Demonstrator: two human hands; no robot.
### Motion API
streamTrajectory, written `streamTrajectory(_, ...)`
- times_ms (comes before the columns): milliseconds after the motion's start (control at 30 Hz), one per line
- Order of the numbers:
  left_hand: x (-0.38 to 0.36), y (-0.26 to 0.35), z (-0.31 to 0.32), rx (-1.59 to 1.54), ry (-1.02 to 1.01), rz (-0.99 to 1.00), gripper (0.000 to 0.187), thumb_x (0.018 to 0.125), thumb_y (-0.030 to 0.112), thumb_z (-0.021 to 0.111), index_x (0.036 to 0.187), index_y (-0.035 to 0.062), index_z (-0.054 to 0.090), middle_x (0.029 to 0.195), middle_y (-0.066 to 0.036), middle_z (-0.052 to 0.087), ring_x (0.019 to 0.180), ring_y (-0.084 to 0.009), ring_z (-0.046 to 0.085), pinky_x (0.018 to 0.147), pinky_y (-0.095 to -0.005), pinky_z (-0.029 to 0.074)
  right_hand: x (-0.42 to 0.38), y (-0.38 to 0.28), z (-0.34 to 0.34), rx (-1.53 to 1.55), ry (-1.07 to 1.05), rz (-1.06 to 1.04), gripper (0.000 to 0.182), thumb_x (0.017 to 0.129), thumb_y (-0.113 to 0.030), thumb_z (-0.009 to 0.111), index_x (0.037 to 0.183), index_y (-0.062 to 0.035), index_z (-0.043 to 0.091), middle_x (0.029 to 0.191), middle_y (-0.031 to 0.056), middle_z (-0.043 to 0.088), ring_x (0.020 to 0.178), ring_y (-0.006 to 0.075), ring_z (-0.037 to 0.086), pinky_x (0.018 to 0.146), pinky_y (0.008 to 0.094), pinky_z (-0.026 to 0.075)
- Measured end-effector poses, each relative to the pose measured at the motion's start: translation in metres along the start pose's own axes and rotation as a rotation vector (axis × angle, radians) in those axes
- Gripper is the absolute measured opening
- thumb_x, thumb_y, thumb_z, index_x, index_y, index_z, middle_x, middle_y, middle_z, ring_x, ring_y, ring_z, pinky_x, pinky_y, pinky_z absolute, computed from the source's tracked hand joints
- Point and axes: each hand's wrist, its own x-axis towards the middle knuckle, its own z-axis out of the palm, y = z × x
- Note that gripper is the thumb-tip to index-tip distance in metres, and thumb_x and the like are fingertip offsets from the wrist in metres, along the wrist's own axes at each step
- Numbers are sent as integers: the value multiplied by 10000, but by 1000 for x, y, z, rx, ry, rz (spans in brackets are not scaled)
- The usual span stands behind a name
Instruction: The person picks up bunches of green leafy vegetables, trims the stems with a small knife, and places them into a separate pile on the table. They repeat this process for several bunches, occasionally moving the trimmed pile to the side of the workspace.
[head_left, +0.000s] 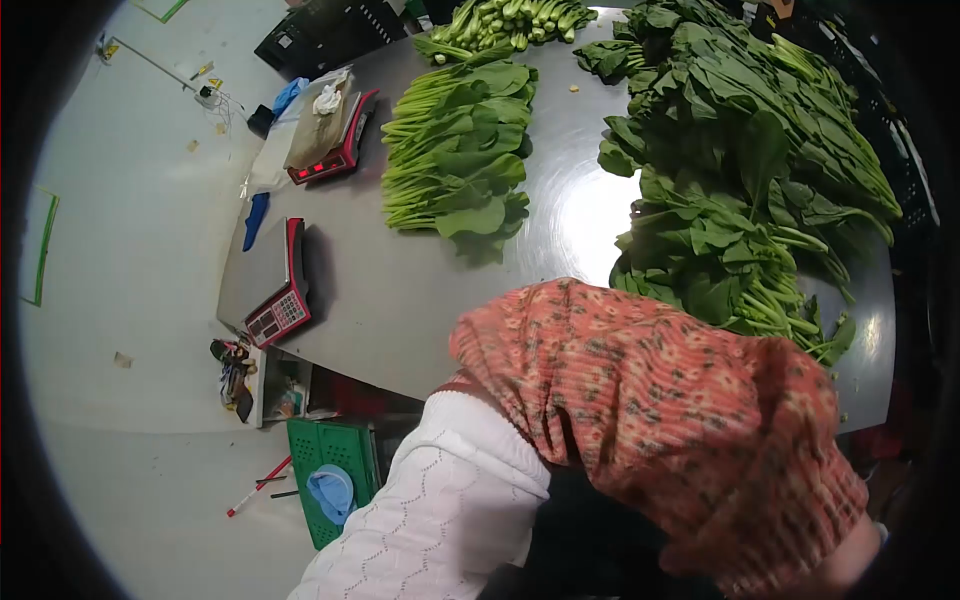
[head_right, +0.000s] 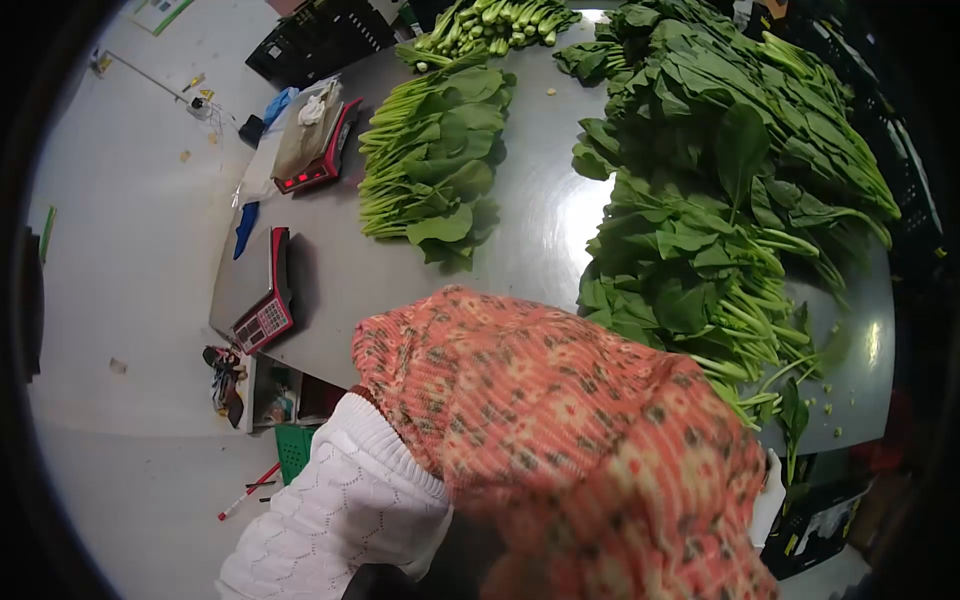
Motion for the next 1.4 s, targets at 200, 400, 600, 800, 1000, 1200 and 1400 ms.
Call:
streamTrajectory(200, 9, -3, 17, 85, -18, 30, 423, 813, -15, 568, 1234, -45, 564, 1183, -178, 599, 1050, -277, 613, 907, -363, 495, -21, -3, -13, 114, 98, 83, 457, 867, 100, 461, 1303, -4, 548, 692, 91, 540, 596, 118, 497, 601, 265, 447)
streamTrajectory(400, 22, -11, 23, 191, -15, 16, 422, 804, -27, 559, 1225, -50, 565, 1212, -199, 589, 1096, -297, 607, 945, -376, 482, -10, 48, 1, 263, 70, 233, 454, 859, 54, 478, 1298, -28, 558, 729, 133, 650, 653, 178, 628, 644, 304, 500)
streamTrajectory(600, -60, -23, -32, 292, 100, -653, 434, 868, 23, 554, 1293, -65, 544, 1342, -168, 548, 1203, -251, 557, 1052, -374, 416, -11, -13, -5, 44, 269, 99, 353, 858, -60, 572, 1208, -82, 606, 884, 215, 690, 817, 387, 674, 719, 435, 530)
streamTrajectory(800, -142, -25, -33, 198, 554, -986, 311, 934, 32, 548, 1228, -45, 613, 1197, -104, 646, 1063, -184, 615, 967, -315, 452, 7, -8, 17, 135, 340, 188, 241, 866, -141, 596, 1089, -71, 656, 863, 225, 681, 844, 405, 662, 739, 470, 527)
streamTrajectory(1000, -170, -27, -21, 189, 713, -1051, 278, 951, 71, 546, 1189, -50, 625, 1153, -99, 665, 1009, -188, 634, 954, -324, 460, 31, -28, 38, 70, 132, 145, 269, 868, -286, 612, 953, -49, 708, 850, 223, 681, 825, 409, 658, 748, 466, 525)
streamTrajectory(1200, -168, -27, -18, 210, 667, -1044, 268, 962, 77, 545, 1182, -53, 625, 1152, -113, 662, 1015, -193, 634, 956, -329, 477, 29, -32, 77, 153, 36, 246, 325, 818, -331, 646, 887, -16, 688, 851, 210, 695, 836, 388, 673, 774, 456, 527)
streamTrajectory(1400, -160, -31, -8, 199, 616, -1019, 249, 955, 71, 552, 1159, -42, 640, 1128, -89, 674, 968, -166, 629, 895, -301, 488, 23, -58, 50, 531, -87, 252, 282, 823, -276, 692, 822, 2, 642, 718, 148, 667, 683, 243, 654, 660, 360, 512)
